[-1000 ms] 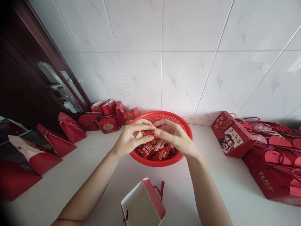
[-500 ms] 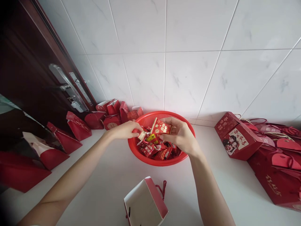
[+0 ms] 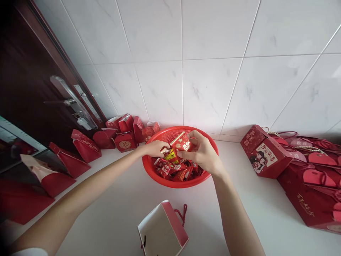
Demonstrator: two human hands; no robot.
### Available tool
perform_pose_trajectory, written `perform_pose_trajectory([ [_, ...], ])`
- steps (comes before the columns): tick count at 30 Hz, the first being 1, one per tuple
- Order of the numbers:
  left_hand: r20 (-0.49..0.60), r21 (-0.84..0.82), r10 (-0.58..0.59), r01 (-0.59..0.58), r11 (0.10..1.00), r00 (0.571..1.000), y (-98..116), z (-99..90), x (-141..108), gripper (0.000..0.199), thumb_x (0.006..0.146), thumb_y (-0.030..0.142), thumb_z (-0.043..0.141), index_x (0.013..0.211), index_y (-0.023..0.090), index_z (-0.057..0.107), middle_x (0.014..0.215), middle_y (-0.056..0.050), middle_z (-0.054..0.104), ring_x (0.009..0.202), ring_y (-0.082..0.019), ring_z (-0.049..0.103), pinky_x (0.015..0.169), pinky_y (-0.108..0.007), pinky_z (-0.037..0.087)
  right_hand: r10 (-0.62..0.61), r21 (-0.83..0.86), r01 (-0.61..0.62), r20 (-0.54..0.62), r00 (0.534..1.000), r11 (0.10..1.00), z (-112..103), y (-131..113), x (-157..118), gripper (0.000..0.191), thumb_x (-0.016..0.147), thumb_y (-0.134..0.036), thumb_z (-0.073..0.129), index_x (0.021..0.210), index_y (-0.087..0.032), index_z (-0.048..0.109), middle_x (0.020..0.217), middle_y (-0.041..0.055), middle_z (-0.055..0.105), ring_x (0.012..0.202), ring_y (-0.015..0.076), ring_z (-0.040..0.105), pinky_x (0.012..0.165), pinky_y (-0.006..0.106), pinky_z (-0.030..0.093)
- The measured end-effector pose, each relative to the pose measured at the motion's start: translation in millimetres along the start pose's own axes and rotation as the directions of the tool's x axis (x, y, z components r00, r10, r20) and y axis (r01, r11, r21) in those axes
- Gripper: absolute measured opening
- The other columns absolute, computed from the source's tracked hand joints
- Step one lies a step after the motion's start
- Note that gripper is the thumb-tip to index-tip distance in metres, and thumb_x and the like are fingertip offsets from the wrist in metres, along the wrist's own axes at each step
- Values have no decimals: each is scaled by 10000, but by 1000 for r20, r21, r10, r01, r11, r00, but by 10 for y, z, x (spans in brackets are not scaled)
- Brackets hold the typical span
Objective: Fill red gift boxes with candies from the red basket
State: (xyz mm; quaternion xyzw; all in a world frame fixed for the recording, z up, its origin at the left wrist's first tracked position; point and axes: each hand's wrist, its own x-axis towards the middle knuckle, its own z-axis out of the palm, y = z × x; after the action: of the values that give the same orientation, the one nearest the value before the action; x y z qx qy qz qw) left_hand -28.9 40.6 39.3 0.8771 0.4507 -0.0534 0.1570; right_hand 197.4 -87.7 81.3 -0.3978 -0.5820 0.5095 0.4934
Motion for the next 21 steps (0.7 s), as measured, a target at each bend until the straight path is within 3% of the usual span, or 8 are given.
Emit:
perform_pose_trajectory([
  [4, -215, -402, -38, -53, 914, 976, -141, 48, 56, 555, 718, 259, 726, 1263, 193, 645, 1128, -73, 728, 1039, -246, 679, 909, -339, 519, -47, -13, 47, 0, 999, 999, 7, -11, 13, 468, 646, -320, 921, 952, -233, 578, 838, -7, 717, 654, 157, 654, 566, 282, 492],
  [7, -228, -605, -95, -65, 794, 969, -188, 40, 42, 504, 747, 326, 726, 1216, 167, 632, 1095, -98, 717, 987, -224, 679, 867, -334, 526, -77, -72, 79, 32, 997, 994, 19, -31, 17, 388, 675, -353, 904, 935, -212, 653, 882, 25, 726, 710, 179, 664, 613, 315, 515],
  [9, -137, -559, -45, -40, 828, 990, -187, -10, 2, 364, 718, 324, 748, 1042, 177, 673, 1045, -65, 717, 923, -200, 668, 809, -295, 512, -90, -115, 93, 32, 995, 989, 21, -44, 12, 341, 697, -382, 888, 908, -207, 685, 888, 42, 728, 753, 207, 673, 646, 345, 529],
  [12, 65, -321, 73, -49, 946, 995, -149, -117, -81, 212, 707, 358, 764, 823, 190, 706, 931, -16, 720, 835, -173, 644, 734, -248, 465, -90, -153, 91, 12, 996, 984, 16, -54, 2, 318, 718, -413, 874, 903, -213, 709, 868, 48, 730, 787, 246, 680, 659, 379, 540],
  [16, 251, -231, 147, -88, 969, 957, -84, -184, -148, 293, 742, 496, 758, 836, 221, 794, 879, -13, 740, 834, -170, 653, 724, -221, 443, -86, -174, 87, 12, 996, 981, 10, -53, -3, 318, 723, -441, 877, 914, -235, 729, 837, 35, 726, 797, 263, 673, 655, 393, 546],
  [18, 231, -217, 156, -105, 971, 960, -75, -168, -147, 271, 709, 470, 788, 821, 223, 807, 842, -12, 736, 806, -171, 646, 712, -225, 439, -81, -170, 84, 20, 996, 982, 7, -48, -2, 317, 725, -459, 877, 910, -247, 732, 825, 32, 723, 811, 271, 671, 662, 400, 551],
  [21, 63, -225, 173, -155, 962, 983, -99, -141, -129, 214, 737, 408, 759, 734, 195, 776, 813, -17, 713, 762, -167, 621, 690, -242, 430, -78, -145, 81, 29, 997, 986, -2, -36, 0, 341, 728, -487, 875, 919, -244, 732, 829, 36, 723, 814, 268, 669, 676, 398, 557],
])
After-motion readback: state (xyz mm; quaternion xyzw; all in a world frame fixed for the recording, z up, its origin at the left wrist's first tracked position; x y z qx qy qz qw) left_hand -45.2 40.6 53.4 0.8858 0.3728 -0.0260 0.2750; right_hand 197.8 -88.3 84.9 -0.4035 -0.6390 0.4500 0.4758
